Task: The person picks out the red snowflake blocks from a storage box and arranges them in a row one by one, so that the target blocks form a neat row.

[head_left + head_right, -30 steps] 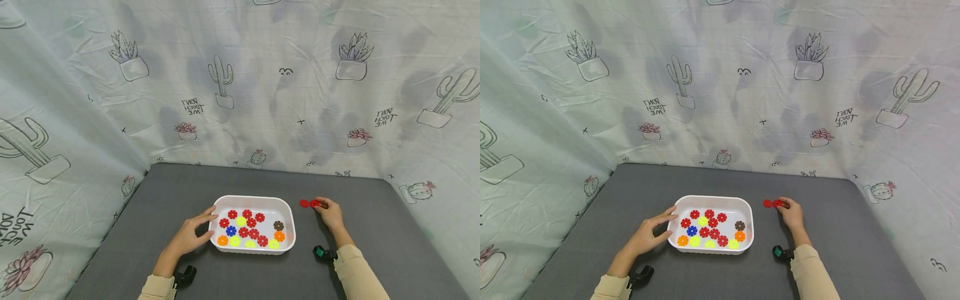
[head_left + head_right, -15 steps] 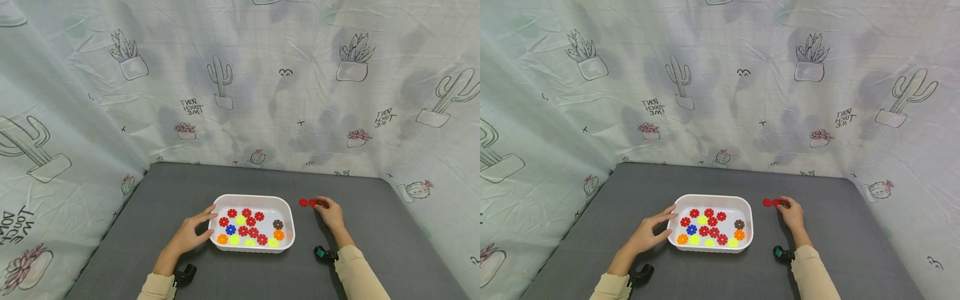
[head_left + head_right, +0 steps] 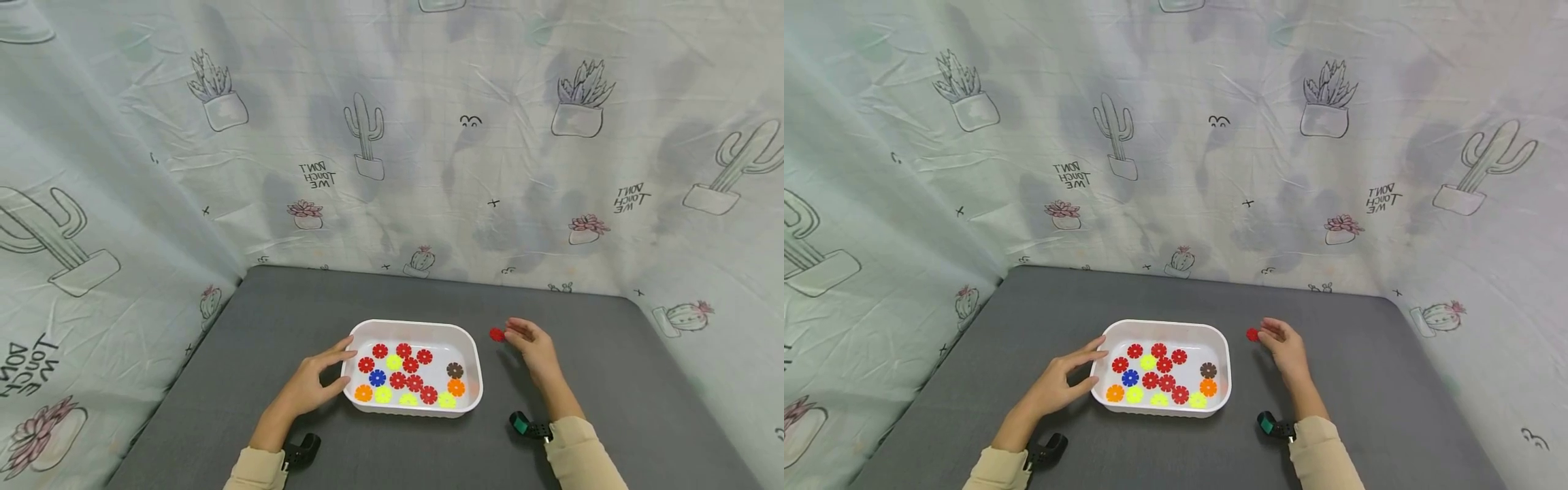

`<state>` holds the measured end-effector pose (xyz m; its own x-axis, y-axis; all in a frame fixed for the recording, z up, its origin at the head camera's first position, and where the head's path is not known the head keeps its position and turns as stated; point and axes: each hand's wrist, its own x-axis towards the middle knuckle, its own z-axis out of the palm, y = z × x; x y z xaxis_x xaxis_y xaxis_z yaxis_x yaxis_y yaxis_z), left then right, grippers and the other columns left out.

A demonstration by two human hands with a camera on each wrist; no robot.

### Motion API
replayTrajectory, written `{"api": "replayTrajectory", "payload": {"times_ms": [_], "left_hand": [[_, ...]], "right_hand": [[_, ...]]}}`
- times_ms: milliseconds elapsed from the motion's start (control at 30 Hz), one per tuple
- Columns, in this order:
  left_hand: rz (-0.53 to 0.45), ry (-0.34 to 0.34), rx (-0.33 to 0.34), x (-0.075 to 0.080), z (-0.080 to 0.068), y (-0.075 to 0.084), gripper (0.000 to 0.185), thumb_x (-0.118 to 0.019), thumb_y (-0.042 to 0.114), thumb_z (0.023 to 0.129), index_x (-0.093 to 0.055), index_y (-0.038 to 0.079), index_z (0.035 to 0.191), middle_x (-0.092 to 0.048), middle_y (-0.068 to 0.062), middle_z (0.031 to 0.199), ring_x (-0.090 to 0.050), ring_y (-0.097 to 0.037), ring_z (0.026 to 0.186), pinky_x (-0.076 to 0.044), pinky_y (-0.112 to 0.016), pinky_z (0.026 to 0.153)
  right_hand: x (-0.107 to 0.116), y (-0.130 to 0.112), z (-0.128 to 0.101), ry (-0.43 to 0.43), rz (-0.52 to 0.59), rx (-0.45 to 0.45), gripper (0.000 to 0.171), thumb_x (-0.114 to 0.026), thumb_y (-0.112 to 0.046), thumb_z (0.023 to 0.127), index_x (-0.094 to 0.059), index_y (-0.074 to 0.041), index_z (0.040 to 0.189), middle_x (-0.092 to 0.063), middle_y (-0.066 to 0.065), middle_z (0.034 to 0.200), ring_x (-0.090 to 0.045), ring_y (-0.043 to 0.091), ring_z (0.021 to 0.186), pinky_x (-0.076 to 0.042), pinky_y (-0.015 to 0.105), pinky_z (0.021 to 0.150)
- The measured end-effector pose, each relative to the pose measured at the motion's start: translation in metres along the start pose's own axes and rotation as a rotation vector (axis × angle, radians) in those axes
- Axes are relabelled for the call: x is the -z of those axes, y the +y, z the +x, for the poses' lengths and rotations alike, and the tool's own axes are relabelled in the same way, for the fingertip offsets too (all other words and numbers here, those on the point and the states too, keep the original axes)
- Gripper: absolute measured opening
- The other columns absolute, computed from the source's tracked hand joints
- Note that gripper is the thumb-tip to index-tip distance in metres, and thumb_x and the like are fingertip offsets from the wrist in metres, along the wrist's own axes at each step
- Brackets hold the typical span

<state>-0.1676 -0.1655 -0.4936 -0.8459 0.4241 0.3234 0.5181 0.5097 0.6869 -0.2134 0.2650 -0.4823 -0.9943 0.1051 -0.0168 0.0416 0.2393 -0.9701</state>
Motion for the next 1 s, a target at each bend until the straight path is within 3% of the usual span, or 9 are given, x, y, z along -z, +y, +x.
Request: {"api": "replayTrajectory", "payload": {"times_ms": [333, 600, 833, 1000], "left_hand": [[0.032, -0.003, -0.021, -0.002, -0.002, 0.0, 0.043, -0.065, 0.018, 0.08, -0.056, 0.011, 0.121, -0.041, -0.003, 0.139, -0.042, -0.024, 0.125, -0.04, -0.051, 0.093], [0.033, 0.008, -0.033, -0.003, -0.003, 0.0, 0.042, -0.065, 0.018, 0.08, -0.057, 0.011, 0.121, -0.042, -0.005, 0.139, -0.043, -0.025, 0.124, -0.04, -0.052, 0.092], [0.017, 0.003, -0.014, -0.004, -0.001, 0.005, 0.042, -0.065, 0.017, 0.08, -0.057, 0.011, 0.121, -0.041, -0.003, 0.139, -0.043, -0.024, 0.124, -0.039, -0.053, 0.093], [0.031, 0.007, -0.025, -0.006, -0.003, -0.002, 0.041, -0.064, 0.02, 0.081, -0.057, 0.012, 0.121, -0.041, -0.002, 0.139, -0.044, -0.025, 0.124, -0.04, -0.054, 0.091]], "right_hand": [[-0.027, -0.021, -0.02, -0.106, 0.072, 0.184, 0.043, -0.058, -0.011, 0.086, -0.045, 0.006, 0.123, -0.051, 0.023, 0.122, -0.057, 0.009, 0.103, -0.047, 0.012, 0.08], [-0.049, -0.034, -0.032, -0.211, 0.123, 0.202, 0.04, -0.059, -0.009, 0.085, -0.047, 0.003, 0.122, -0.047, 0.028, 0.124, -0.049, 0.037, 0.114, -0.046, 0.014, 0.083], [-0.062, -0.042, -0.036, -0.299, 0.127, 0.271, 0.039, -0.059, -0.008, 0.085, -0.048, 0.001, 0.121, -0.048, 0.027, 0.124, -0.047, 0.038, 0.113, -0.046, 0.015, 0.085], [-0.071, -0.042, -0.034, -0.368, 0.146, 0.282, 0.04, -0.057, -0.007, 0.086, -0.047, 0.001, 0.123, -0.045, 0.03, 0.126, -0.048, 0.035, 0.114, -0.047, 0.018, 0.085]]}}
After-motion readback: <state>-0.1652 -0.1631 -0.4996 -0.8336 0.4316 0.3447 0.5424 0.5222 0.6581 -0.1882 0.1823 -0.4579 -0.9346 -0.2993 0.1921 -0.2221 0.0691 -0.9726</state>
